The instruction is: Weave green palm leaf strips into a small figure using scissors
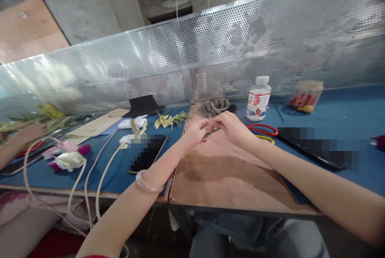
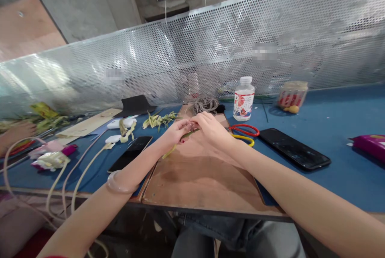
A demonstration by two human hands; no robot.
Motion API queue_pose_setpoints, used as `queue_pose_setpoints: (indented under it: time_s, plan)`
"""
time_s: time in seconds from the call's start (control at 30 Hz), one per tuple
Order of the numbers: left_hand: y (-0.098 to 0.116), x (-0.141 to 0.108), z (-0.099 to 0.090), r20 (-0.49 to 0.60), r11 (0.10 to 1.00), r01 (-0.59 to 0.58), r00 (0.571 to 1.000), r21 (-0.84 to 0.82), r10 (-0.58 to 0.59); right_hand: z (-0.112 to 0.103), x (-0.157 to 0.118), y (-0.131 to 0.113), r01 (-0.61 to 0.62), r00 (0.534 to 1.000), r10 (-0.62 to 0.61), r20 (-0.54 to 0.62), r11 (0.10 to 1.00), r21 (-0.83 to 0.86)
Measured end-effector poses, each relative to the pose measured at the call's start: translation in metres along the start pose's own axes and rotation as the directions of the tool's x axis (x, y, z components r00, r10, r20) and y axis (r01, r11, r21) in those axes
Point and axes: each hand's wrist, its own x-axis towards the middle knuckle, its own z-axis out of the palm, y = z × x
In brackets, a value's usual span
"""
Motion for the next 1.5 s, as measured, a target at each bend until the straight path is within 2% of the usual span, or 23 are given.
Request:
queue_pose_setpoints:
  time_s: [0.1, 0.17, 0.23, 0.3, 0.37, 0.6, 0.87, 1.03, 1.23, 1.5]
  plan:
    - [-0.001, 0.002, 0.000, -0.025, 0.993, -0.059, 0.998, 0.106, 0.062, 0.000, -0.001, 0.002, 0.013, 1.000, -0.012, 0.022, 1.000, -0.025]
    - [-0.002, 0.003, 0.000, -0.048, 0.985, -0.073, 0.996, 0.156, 0.081, 0.000, -0.001, -0.003, -0.035, 0.999, 0.035, 0.005, 0.999, -0.017]
    - [-0.003, 0.003, 0.000, -0.064, 0.980, -0.076, 0.994, 0.184, 0.089, 0.001, -0.001, -0.011, -0.143, 0.989, 0.144, -0.029, 0.989, 0.032]
    - [-0.004, 0.003, -0.001, -0.067, 0.980, -0.073, 0.994, 0.188, 0.087, 0.003, -0.001, -0.021, -0.278, 0.957, 0.286, -0.045, 0.952, 0.126]
    - [-0.004, 0.002, -0.001, -0.064, 0.982, -0.057, 0.995, 0.181, 0.070, 0.005, -0.002, -0.028, -0.338, 0.936, 0.349, -0.032, 0.923, 0.184]
    - [-0.002, 0.001, -0.001, -0.094, 0.988, -0.017, 0.995, 0.156, 0.032, 0.004, -0.003, -0.036, -0.261, 0.965, 0.264, -0.016, 0.961, 0.097]
    - [-0.011, 0.005, -0.004, -0.146, 0.995, -0.020, 0.989, 0.101, 0.035, 0.001, 0.001, -0.042, -0.303, 0.953, 0.304, -0.012, 0.948, -0.099]
    - [-0.010, 0.005, -0.004, -0.153, 0.995, -0.027, 0.987, 0.096, 0.042, 0.002, 0.000, -0.039, -0.339, 0.941, 0.338, -0.028, 0.936, -0.093]
    - [-0.007, 0.004, -0.003, -0.177, 0.997, -0.009, 0.984, 0.073, 0.022, 0.003, 0.000, -0.042, -0.280, 0.960, 0.279, -0.022, 0.956, -0.088]
    - [-0.003, 0.004, -0.002, -0.195, 0.994, -0.006, 0.980, 0.110, 0.027, 0.000, 0.001, -0.045, -0.290, 0.957, 0.291, 0.004, 0.954, -0.078]
